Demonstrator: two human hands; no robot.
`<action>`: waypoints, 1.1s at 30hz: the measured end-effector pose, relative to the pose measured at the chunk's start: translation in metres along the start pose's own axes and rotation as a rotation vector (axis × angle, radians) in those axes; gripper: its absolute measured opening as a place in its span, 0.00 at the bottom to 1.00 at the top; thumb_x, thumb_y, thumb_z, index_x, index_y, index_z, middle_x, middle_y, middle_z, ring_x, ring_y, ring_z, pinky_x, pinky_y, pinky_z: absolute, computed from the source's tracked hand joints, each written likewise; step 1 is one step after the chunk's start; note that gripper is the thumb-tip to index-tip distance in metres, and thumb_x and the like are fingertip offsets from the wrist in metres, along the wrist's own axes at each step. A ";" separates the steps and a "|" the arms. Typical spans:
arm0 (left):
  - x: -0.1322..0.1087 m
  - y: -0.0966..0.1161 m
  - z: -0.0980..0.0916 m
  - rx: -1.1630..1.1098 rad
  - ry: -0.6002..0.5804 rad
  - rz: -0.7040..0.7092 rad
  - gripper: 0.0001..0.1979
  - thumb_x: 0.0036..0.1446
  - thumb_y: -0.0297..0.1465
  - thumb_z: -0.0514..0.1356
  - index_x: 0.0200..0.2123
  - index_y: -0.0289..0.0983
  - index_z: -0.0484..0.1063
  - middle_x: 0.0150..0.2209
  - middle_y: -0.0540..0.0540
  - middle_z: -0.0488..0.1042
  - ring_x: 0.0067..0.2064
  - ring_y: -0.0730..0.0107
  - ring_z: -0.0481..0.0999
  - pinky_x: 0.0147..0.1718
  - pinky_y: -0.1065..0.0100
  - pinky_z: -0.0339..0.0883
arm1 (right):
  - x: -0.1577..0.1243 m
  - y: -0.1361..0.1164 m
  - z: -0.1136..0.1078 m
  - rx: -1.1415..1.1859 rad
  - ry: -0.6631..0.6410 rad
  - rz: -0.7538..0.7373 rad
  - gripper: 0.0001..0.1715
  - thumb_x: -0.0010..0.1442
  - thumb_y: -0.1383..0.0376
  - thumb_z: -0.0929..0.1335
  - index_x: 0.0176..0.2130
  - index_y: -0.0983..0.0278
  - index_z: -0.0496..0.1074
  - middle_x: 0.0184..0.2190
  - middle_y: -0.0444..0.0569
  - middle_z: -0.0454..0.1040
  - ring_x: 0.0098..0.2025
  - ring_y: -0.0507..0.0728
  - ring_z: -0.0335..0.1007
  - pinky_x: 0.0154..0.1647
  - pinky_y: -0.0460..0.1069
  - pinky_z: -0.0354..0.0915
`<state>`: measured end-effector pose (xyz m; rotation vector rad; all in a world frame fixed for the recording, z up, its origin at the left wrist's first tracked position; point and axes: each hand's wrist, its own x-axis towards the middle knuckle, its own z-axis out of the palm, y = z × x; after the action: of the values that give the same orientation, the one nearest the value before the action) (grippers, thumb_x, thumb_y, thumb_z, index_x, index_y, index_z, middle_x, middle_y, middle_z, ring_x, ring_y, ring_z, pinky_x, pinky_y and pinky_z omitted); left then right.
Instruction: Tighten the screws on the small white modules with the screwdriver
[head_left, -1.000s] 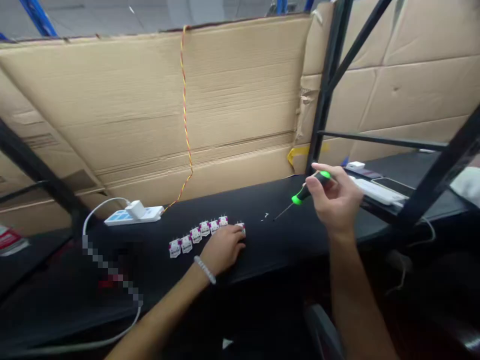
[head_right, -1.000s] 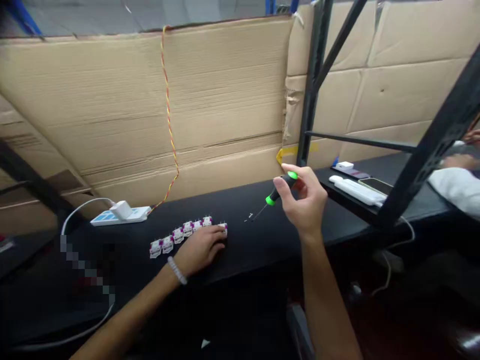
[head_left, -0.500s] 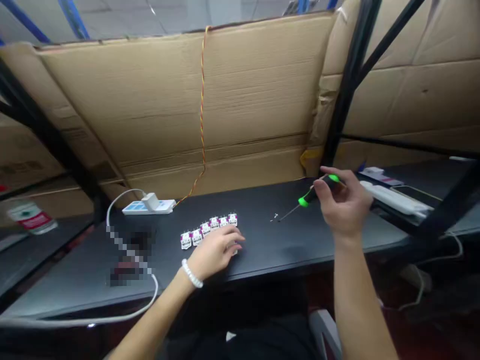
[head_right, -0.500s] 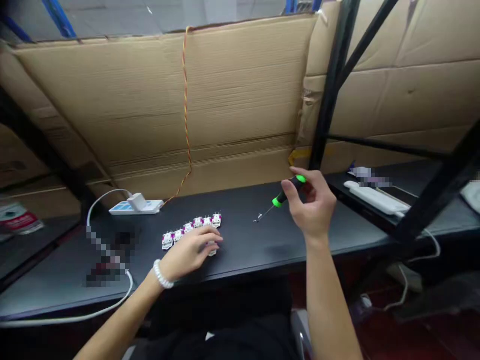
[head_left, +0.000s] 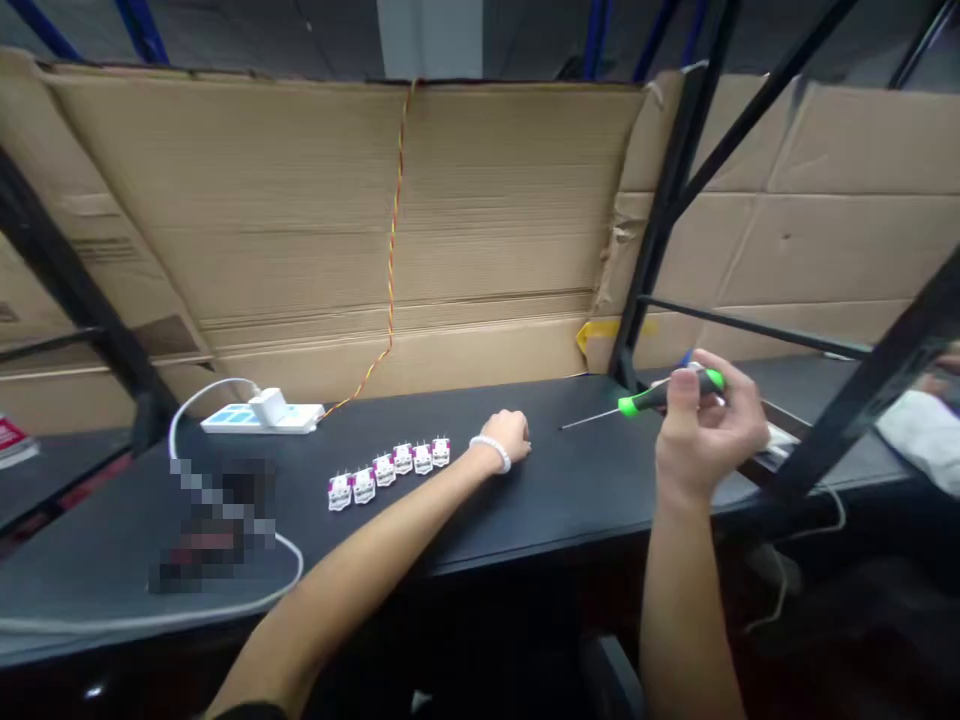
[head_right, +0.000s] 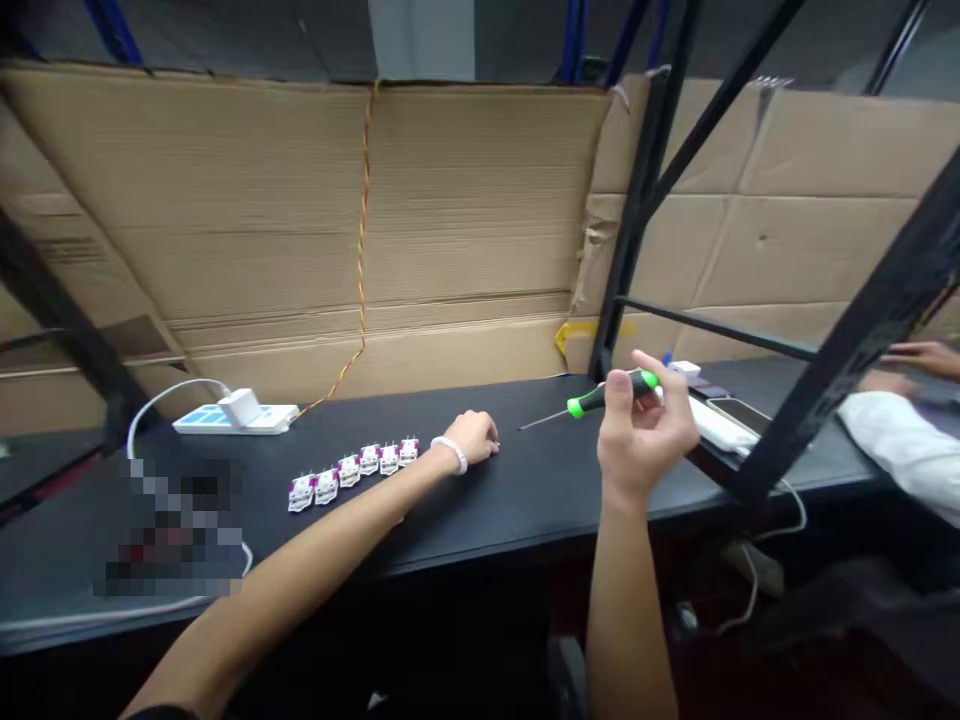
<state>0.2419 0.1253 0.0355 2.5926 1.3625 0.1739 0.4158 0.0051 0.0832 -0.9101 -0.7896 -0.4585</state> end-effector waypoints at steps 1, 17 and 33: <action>0.001 0.001 0.002 0.008 -0.002 -0.003 0.10 0.61 0.29 0.70 0.46 0.37 0.86 0.48 0.36 0.87 0.54 0.51 0.87 0.55 0.61 0.80 | -0.001 0.000 0.000 -0.009 -0.005 0.000 0.28 0.62 0.44 0.76 0.47 0.64 0.83 0.39 0.52 0.81 0.33 0.58 0.78 0.33 0.52 0.75; 0.015 -0.003 0.012 0.101 -0.081 0.183 0.14 0.54 0.21 0.67 0.44 0.38 0.83 0.47 0.39 0.85 0.52 0.52 0.86 0.52 0.61 0.79 | -0.003 -0.002 0.001 0.006 -0.075 -0.009 0.25 0.63 0.47 0.76 0.47 0.64 0.83 0.39 0.52 0.81 0.35 0.58 0.78 0.38 0.54 0.76; -0.064 -0.039 -0.041 -0.171 0.315 0.242 0.12 0.68 0.21 0.56 0.44 0.37 0.79 0.46 0.42 0.81 0.47 0.62 0.81 0.51 0.64 0.74 | -0.005 -0.012 0.003 0.033 -0.098 0.002 0.25 0.63 0.45 0.76 0.46 0.63 0.83 0.36 0.51 0.80 0.33 0.58 0.77 0.35 0.53 0.74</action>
<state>0.1667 0.0995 0.0655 2.6537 1.0569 0.7306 0.4037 0.0016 0.0867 -0.9079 -0.8827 -0.4010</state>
